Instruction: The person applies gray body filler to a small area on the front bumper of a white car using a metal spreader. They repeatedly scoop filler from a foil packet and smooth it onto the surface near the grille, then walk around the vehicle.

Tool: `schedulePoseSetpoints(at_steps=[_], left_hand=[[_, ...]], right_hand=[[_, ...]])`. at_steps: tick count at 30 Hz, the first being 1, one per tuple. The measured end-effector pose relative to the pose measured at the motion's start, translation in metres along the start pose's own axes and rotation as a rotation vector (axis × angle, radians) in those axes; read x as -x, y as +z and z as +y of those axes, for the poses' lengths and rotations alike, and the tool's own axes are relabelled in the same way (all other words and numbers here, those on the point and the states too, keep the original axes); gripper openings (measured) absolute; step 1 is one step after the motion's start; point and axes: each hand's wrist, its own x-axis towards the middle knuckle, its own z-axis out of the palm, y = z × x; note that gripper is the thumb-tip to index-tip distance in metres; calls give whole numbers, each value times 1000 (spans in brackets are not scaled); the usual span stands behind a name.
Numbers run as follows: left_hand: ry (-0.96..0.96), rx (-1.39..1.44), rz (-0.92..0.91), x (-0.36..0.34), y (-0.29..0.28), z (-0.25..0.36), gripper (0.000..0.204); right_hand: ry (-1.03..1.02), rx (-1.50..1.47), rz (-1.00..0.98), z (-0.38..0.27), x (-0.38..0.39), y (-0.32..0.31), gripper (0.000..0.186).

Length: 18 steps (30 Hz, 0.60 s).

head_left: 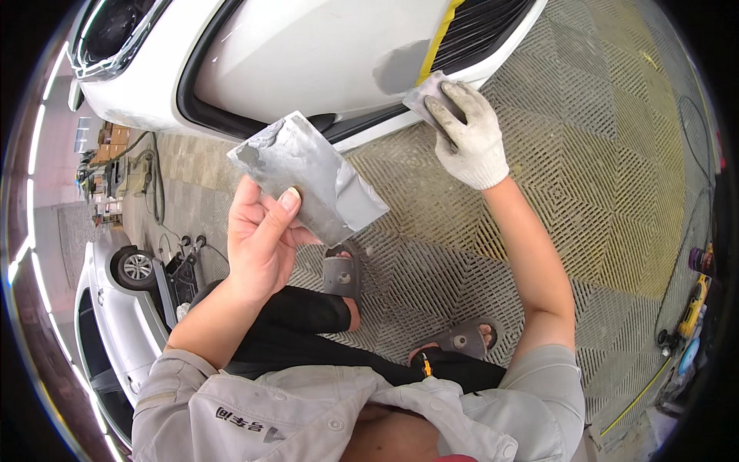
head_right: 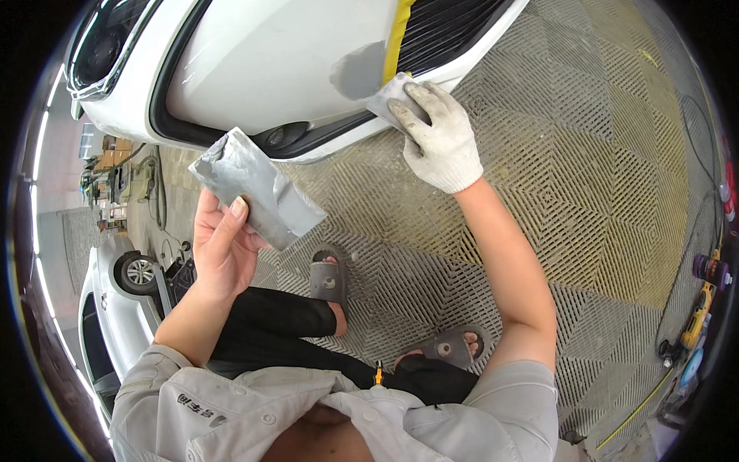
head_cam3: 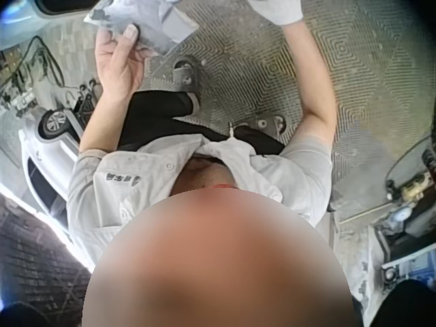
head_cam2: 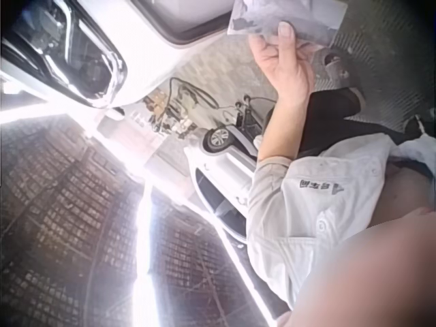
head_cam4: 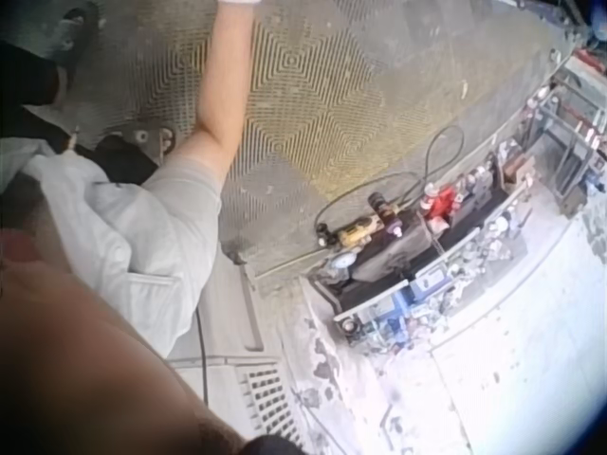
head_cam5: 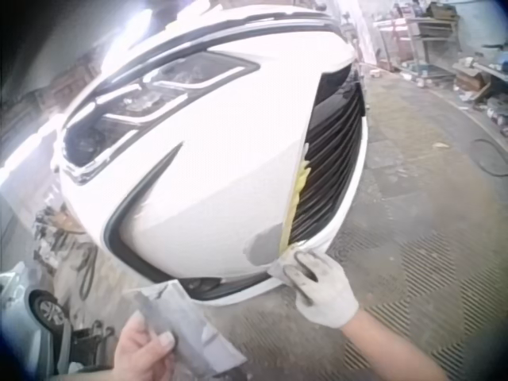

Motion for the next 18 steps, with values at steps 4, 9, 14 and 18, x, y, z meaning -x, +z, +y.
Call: schedulePoseSetpoints(at_steps=[4,9,14,18], left_hand=[[18,9,-18,-1,3,-1,40],[25,5,-12,3,-4,0,39],[26,6,-6,10,-13,-1,38],[27,6,8,12,-13,1,38]], right_hand=[[-29,50,-10,5,-3,3,52],[-139,186,40,23,-4,9,50],[-304,249,87,46,-9,12,51],[-325,277,110,53,-12,13,50]])
